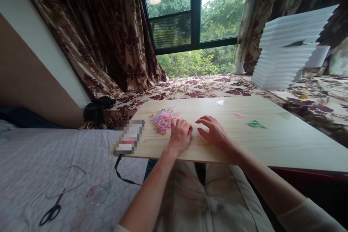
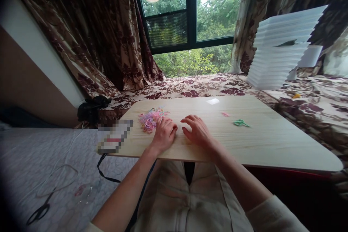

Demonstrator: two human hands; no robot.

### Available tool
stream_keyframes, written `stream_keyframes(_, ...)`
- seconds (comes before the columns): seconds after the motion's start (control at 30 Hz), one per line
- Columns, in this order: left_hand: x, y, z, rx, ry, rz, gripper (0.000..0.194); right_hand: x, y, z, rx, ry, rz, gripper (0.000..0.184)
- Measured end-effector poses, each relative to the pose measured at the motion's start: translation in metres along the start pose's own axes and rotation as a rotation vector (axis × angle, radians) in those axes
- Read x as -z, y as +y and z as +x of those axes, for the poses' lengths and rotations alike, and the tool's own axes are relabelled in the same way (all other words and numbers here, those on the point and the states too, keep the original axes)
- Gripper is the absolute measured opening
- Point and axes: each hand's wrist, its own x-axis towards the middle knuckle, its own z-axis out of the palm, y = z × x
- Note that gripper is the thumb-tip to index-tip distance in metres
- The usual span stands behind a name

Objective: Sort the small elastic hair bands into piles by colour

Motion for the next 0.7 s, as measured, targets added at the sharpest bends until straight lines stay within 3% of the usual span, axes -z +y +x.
stream_keyframes(0.37,0.0011,0.0004,-0.0004,-0.016,0.006,-0.039,0.014,-0.0004,0.0022,0.0016,0.064,-0.053,0.046,0.016)
stream_keyframes(0.7,0.0012,0.002,-0.0015,0.004,0.068,-0.033,0.016,-0.0011,0.0036,0.0022,0.099,0.015,0.055,0.017)
